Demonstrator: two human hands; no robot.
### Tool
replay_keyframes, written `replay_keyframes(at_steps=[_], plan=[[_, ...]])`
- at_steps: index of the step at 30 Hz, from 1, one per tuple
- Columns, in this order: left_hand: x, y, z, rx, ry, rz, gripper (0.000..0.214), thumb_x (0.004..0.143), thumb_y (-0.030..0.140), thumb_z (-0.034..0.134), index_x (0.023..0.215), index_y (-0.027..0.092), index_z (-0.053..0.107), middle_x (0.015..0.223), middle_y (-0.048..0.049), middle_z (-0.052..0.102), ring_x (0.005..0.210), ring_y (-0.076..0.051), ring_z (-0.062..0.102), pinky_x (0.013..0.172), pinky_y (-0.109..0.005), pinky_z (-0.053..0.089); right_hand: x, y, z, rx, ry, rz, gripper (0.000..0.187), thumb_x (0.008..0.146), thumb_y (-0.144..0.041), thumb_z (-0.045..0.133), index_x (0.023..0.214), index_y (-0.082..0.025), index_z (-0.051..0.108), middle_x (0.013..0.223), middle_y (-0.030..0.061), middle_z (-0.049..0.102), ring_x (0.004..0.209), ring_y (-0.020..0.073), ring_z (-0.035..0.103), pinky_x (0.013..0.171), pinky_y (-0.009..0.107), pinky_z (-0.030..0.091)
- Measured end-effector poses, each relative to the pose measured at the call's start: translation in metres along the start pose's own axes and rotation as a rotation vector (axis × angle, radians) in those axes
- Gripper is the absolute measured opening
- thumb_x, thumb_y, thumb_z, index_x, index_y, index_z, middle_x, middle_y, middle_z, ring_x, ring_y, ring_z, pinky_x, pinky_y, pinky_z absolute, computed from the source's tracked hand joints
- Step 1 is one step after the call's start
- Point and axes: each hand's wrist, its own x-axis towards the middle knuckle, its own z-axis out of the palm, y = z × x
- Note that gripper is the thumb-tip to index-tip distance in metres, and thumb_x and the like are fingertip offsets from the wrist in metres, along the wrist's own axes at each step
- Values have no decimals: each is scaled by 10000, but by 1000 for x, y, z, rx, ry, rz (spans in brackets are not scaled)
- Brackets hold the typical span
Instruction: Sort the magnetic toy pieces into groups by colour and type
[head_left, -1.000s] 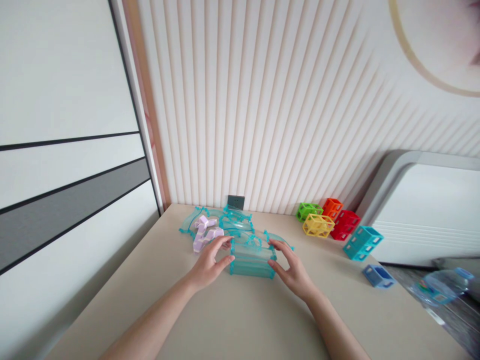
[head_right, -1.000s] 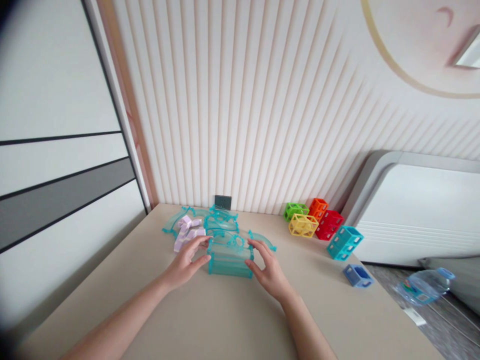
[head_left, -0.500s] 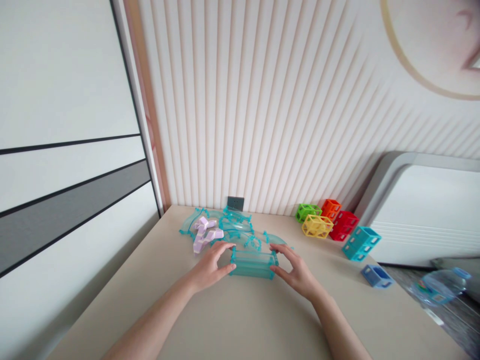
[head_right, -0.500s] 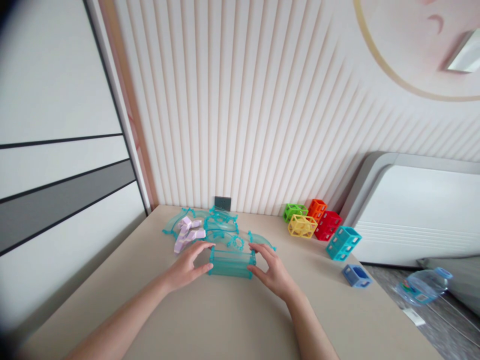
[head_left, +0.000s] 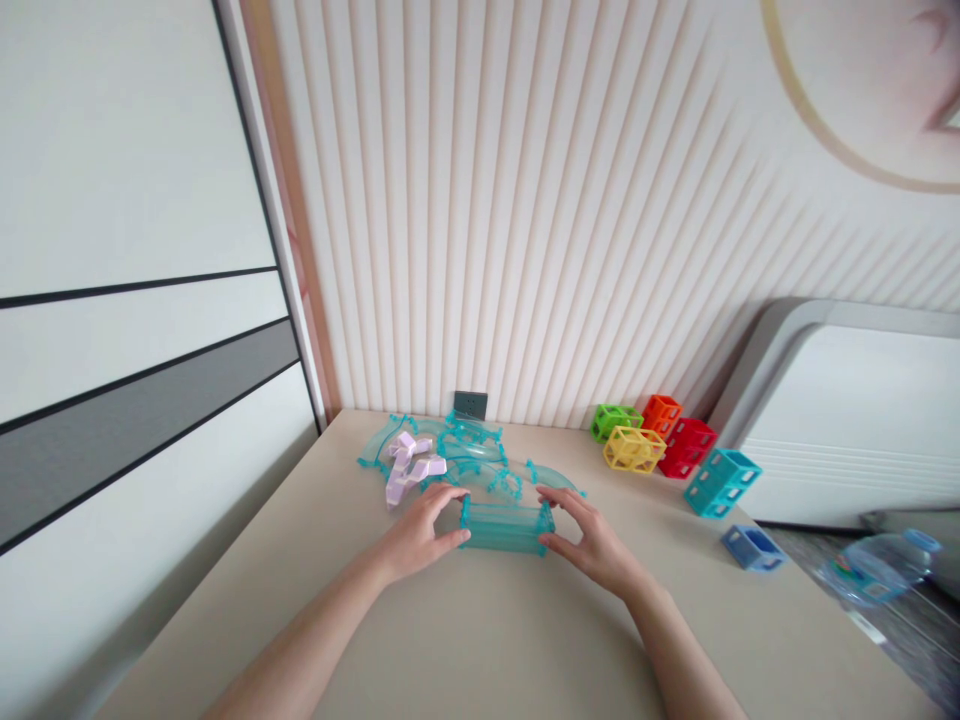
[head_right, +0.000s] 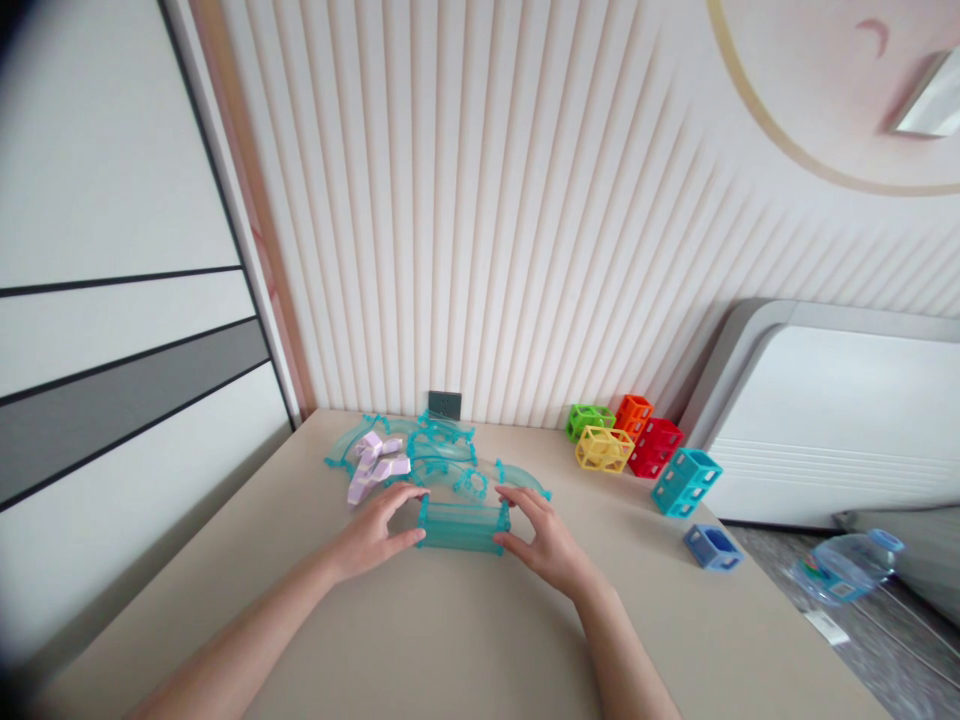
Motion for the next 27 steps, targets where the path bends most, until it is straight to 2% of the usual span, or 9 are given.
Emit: replay_keyframes(at_steps=[7, 14, 19, 27], plan=[[0, -1, -2, -37, 22, 2, 555, 821, 315, 745, 1338, 257, 552, 1248, -90, 681, 1191, -266, 628, 1078, -461, 466, -2, 8, 2, 8, -49, 128, 729, 818, -450, 786, 1470, -268, 513, 1213, 110, 689, 1158, 307, 640, 1057, 515, 468], [2, -2, -5, -46, -5, -23, 509, 799, 409, 795, 1249, 227, 643, 1198, -100, 722, 1126, -271, 679, 1016, -434, 518, 0, 3, -1, 18, -90, 176, 562, 792, -549, 785, 1236, -216, 695, 1163, 121, 718, 1111, 323, 659, 1013, 469, 495], [2, -4, -4, -29, 17, -19, 446, 798, 457, 799, 1160, 222, 686, 1156, -97, 739, 1098, -271, 692, 995, -423, 531, 1, 1, -1, 30, -80, 164, 532, 792, -563, 780, 1186, -214, 704, 1134, 107, 725, 1078, 311, 667, 986, 434, 505], [2, -6, -2, -31, 15, -23, 463, 800, 471, 793, 1166, 209, 683, 1161, -106, 741, 1090, -271, 698, 988, -418, 534, 0, 2, 1, 45, -94, 183, 511, 802, -545, 774, 1186, -219, 686, 1124, 100, 719, 1047, 295, 663, 972, 443, 511]])
